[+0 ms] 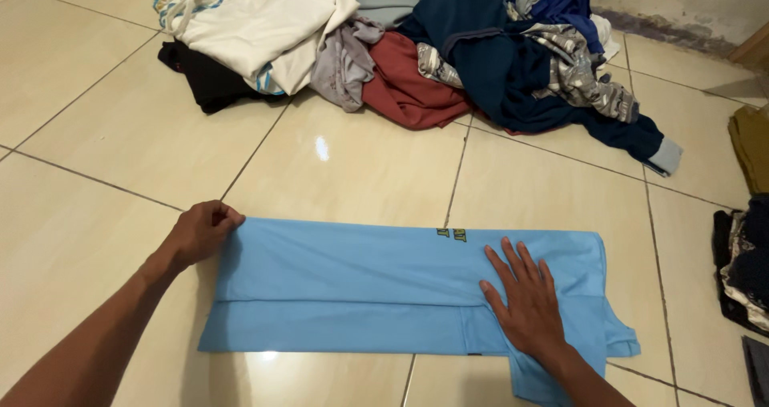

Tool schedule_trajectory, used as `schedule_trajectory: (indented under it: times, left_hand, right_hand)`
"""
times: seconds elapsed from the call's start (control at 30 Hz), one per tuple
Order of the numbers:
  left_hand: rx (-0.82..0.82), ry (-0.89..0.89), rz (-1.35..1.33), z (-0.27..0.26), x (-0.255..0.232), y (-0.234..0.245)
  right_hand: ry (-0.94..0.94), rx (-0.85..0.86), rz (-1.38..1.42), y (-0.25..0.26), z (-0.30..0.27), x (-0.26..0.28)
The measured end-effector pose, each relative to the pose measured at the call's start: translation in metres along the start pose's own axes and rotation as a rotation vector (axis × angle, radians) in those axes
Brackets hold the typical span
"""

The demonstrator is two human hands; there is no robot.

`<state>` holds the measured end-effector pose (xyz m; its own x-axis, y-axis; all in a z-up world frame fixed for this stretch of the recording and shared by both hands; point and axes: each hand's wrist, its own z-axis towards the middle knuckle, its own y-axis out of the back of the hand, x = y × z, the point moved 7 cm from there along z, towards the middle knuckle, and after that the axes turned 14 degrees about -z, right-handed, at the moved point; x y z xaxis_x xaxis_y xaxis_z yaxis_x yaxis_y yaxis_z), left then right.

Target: The person folds a black dress with floral embroidery and a light blue t-shirt with a graphic print by hand while sitting on the floor, then places the folded items onto a stack inside a wooden wardrobe.

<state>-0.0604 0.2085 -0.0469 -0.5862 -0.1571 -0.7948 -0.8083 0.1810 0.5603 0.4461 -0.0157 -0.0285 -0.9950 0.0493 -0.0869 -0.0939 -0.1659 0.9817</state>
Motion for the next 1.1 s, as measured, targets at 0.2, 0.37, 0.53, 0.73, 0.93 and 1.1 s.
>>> schedule_trajectory:
  times: [0.2,0.37,0.53,0.73,0.93,1.1]
  left_hand:
    - [-0.309,-0.251,0.444,-0.048,-0.057,-0.013]
    - [-0.298,-0.855,0.296,-0.111,-0.117,-0.079]
    - [0.026,-0.864,0.272,-0.146,-0.136,-0.177]
    - [0.131,-0.882,0.408,-0.161,-0.138,-0.216]
    - [0.038,-0.824,0.366,-0.143,-0.117,-0.189]
    - [-0.045,-0.685,0.544,-0.097,-0.074,-0.118]
  right_hand:
    - [-0.004,0.006,0.005,0.002,0.000,0.001]
    - [-0.004,0.006,0.015,0.002,0.000,0.000]
    - [0.002,0.013,0.010,0.003,0.002,0.003]
    - [0.033,0.209,0.025,0.009,0.035,0.032]
    - [0.213,0.107,0.066,0.009,0.045,0.090]
    - [0.152,0.078,0.030,-0.009,0.049,0.062]
